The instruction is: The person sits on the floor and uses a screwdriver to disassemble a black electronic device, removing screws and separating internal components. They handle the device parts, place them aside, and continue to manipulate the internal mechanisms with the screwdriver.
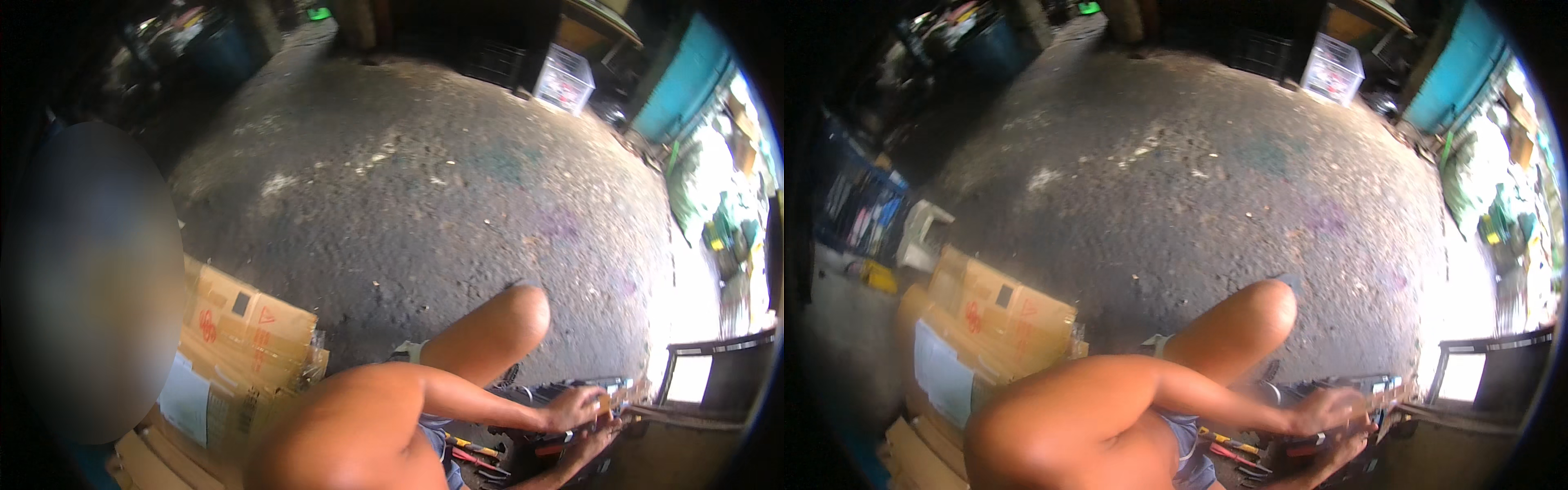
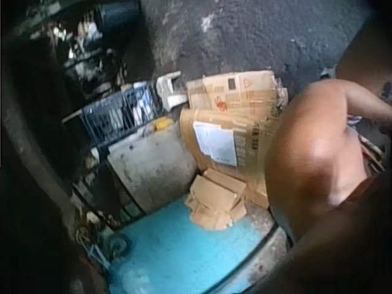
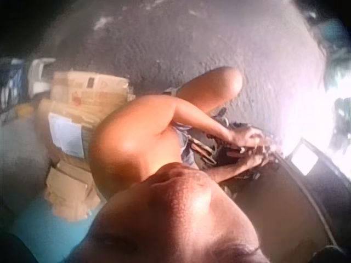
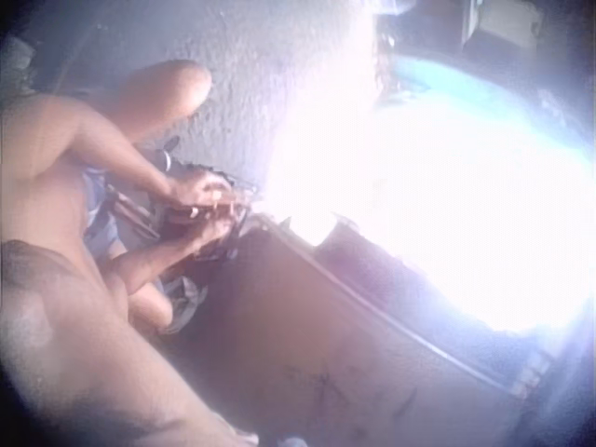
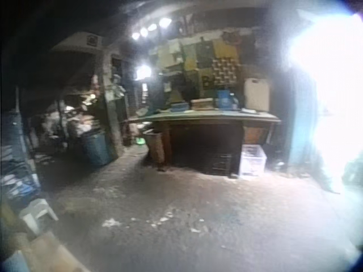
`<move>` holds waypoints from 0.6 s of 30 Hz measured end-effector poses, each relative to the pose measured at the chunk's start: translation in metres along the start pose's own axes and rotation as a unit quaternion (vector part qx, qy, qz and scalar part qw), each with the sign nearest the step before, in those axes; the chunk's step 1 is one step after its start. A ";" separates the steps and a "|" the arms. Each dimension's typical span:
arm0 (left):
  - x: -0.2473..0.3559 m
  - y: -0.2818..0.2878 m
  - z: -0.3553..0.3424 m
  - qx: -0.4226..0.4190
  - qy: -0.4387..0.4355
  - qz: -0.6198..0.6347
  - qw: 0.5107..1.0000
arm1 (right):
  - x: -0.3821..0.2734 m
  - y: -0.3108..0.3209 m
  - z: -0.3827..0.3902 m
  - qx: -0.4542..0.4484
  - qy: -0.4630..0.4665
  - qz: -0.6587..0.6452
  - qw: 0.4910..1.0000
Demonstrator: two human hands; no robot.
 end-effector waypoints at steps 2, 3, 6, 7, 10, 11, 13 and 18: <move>0.038 0.016 0.001 -0.015 0.066 0.122 0.990 | -0.009 -0.012 0.000 0.005 -0.010 0.000 1.000; 0.074 0.029 -0.002 -0.036 0.050 0.148 0.987 | -0.025 -0.011 0.005 0.064 0.028 0.109 0.992; 0.176 0.122 -0.006 0.003 -0.042 0.092 0.995 | -0.056 -0.028 0.022 0.134 0.034 0.233 0.963; 0.182 0.168 -0.006 0.074 -0.087 0.034 0.993 | -0.054 -0.033 0.022 0.129 0.035 0.244 0.960; 0.144 0.309 -0.002 0.236 -0.008 -0.123 0.964 | -0.052 -0.034 0.019 0.128 0.036 0.264 0.955; 0.095 0.358 0.017 0.298 0.044 -0.065 0.951 | -0.052 -0.041 0.019 0.122 0.030 0.251 0.960; -0.016 0.428 0.073 0.363 0.111 0.017 0.925 | -0.054 -0.049 0.014 0.113 0.031 0.251 0.961; -0.180 0.455 0.140 0.450 0.273 0.068 0.848 | -0.055 -0.033 0.017 0.147 0.016 0.288 0.946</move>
Point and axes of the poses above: each hand's wrist, its own z-axis away from the middle knuckle, its own y-axis out of the back of the hand, x = y × z, the point moved 6 cm from there along -z, towards the middle knuckle
